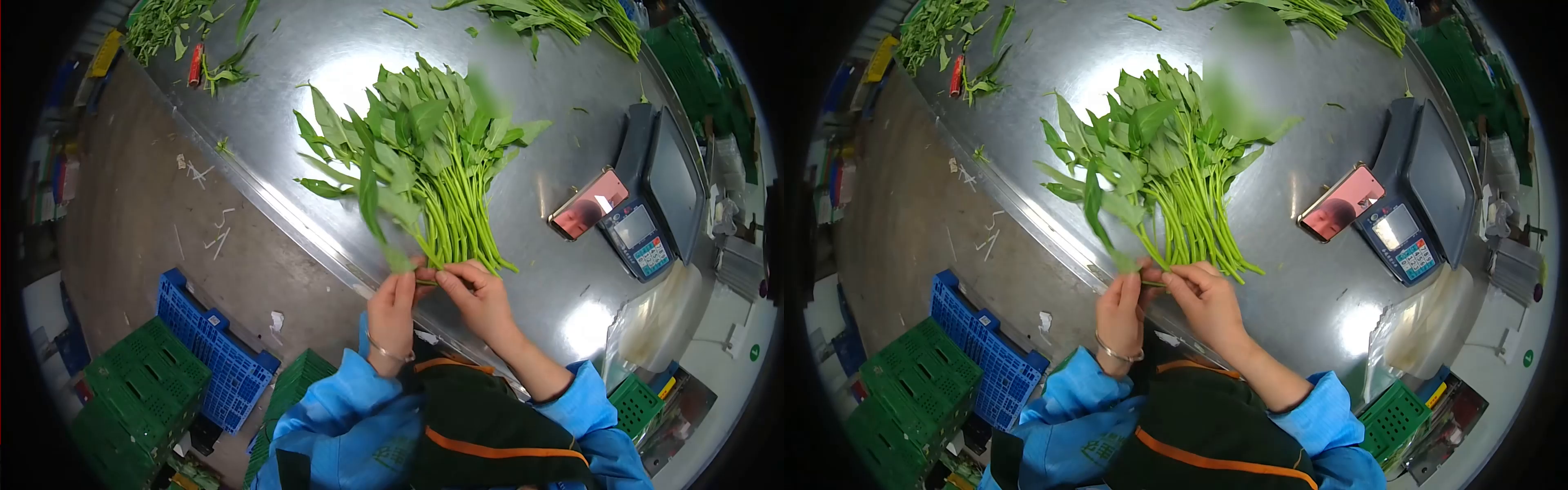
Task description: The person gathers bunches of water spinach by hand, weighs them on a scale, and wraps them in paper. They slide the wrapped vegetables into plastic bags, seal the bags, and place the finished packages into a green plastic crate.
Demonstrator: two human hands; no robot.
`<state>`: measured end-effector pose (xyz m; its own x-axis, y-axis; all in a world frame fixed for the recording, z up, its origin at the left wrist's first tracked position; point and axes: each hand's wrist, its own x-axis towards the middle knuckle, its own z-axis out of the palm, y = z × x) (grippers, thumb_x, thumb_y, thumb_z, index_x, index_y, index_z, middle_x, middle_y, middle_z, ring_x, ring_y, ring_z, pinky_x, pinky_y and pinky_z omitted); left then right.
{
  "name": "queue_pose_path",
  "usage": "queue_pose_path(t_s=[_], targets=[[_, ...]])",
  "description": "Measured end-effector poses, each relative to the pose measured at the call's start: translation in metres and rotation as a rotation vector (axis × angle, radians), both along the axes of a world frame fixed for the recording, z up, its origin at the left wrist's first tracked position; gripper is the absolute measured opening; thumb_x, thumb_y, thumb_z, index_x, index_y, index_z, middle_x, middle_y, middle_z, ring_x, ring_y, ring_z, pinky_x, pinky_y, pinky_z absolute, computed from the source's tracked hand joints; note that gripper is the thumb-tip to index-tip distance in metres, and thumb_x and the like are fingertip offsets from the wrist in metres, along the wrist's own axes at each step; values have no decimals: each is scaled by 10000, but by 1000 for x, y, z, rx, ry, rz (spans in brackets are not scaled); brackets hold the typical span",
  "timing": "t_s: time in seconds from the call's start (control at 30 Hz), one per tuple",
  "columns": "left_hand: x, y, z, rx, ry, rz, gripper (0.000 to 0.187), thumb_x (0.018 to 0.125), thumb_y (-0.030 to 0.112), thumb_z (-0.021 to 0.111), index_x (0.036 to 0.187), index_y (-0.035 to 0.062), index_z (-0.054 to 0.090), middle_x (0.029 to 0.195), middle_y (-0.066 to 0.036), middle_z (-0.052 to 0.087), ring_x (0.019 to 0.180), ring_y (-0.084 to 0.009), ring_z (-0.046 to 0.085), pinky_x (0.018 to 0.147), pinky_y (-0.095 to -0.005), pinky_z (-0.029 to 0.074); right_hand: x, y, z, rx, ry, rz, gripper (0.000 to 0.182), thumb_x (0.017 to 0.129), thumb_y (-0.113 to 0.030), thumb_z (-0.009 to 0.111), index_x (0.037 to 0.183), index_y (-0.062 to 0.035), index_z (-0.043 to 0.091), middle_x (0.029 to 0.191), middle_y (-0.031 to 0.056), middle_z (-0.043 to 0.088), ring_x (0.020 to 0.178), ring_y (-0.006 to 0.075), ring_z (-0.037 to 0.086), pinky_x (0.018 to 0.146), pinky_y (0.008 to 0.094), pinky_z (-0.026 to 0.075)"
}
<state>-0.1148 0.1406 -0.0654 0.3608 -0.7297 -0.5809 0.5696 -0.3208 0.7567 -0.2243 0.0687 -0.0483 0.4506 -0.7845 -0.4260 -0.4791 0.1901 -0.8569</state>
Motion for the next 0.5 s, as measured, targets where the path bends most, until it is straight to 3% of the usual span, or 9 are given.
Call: queue_pose_path(t_s=[0.03, 0.07, 0.13, 0.23, 0.3, 0.33, 0.37, 0.47, 0.5], targets=[[-5, 4, 8, -7, 40, 135, 261, 940, 150, 399, 1015, -33, 570, 914, -84, 620, 806, -115, 572, 744, -244, 453, 1, 2, -3, 107, -119, -158, 217, 830, -180, 605, 957, -5, 613, 779, 46, 570, 702, 142, 515, 654, 255, 416], [-6, 11, 18, -119, -200, -43, 252, 940, 131, 392, 1022, -38, 560, 927, -116, 622, 852, -131, 577, 774, -253, 448, 4, -1, -3, 104, -122, -154, 217, 830, -180, 605, 957, -5, 613, 779, 46, 570, 702, 142, 515, 654, 255, 416], [-8, 38, 48, -56, 72, -274, 251, 936, 117, 389, 1037, -48, 550, 946, -131, 620, 916, -157, 573, 827, -271, 434, 11, -8, -1, 526, -285, -405, 238, 864, -204, 562, 973, 4, 598, 799, 34, 565, 713, 114, 504, 645, 256, 413], [2, 45, 57, -246, 211, -392, 257, 923, 138, 414, 1057, -49, 529, 935, -163, 608, 860, -271, 604, 823, -317, 459, 14, -42, 9, 560, -542, -547, 212, 868, -181, 555, 966, 5, 586, 836, 37, 569, 696, 99, 504, 649, 247, 428], [58, -2, 77, 41, -914, -275, 315, 914, 214, 450, 1128, -10, 509, 976, -134, 610, 833, -271, 603, 788, -309, 463, 18, -48, 27, 527, -676, -516, 207, 873, -177, 546, 971, 3, 581, 818, 34, 575, 676, 93, 507, 627, 236, 426], [61, -9, 72, 39, -914, -273, 315, 914, 214, 450, 1128, -10, 509, 976, -134, 610, 833, -271, 603, 788, -309, 463, 19, -48, 33, 496, -798, -483, 203, 878, -173, 538, 976, 1, 576, 800, 30, 582, 655, 86, 510, 604, 225, 424], [61, -16, 61, -34, -631, -285, 320, 914, 214, 454, 1145, -2, 498, 1007, -122, 599, 863, -235, 584, 796, -297, 453, 21, -45, 33, 492, -795, -472, 203, 878, -173, 538, 976, 1, 576, 800, 30, 582, 655, 86, 510, 604, 225, 424], [50, -30, 17, -250, 205, -307, 342, 916, 214, 466, 1197, 20, 462, 1099, -86, 566, 952, -128, 526, 819, -260, 423, 29, -12, 19, 255, -234, -138, 186, 880, -138, 525, 993, -4, 588, 760, 25, 592, 600, 81, 524, 565, 213, 423], [36, -32, 9, -53, 437, -207, 316, 914, 200, 477, 1165, 8, 486, 1029, -76, 588, 874, -114, 543, 785, -253, 437, 31, 2, 14, 272, -158, -105, 175, 883, -115, 511, 991, -3, 591, 755, 23, 593, 601, 82, 531, 576, 213, 429]])
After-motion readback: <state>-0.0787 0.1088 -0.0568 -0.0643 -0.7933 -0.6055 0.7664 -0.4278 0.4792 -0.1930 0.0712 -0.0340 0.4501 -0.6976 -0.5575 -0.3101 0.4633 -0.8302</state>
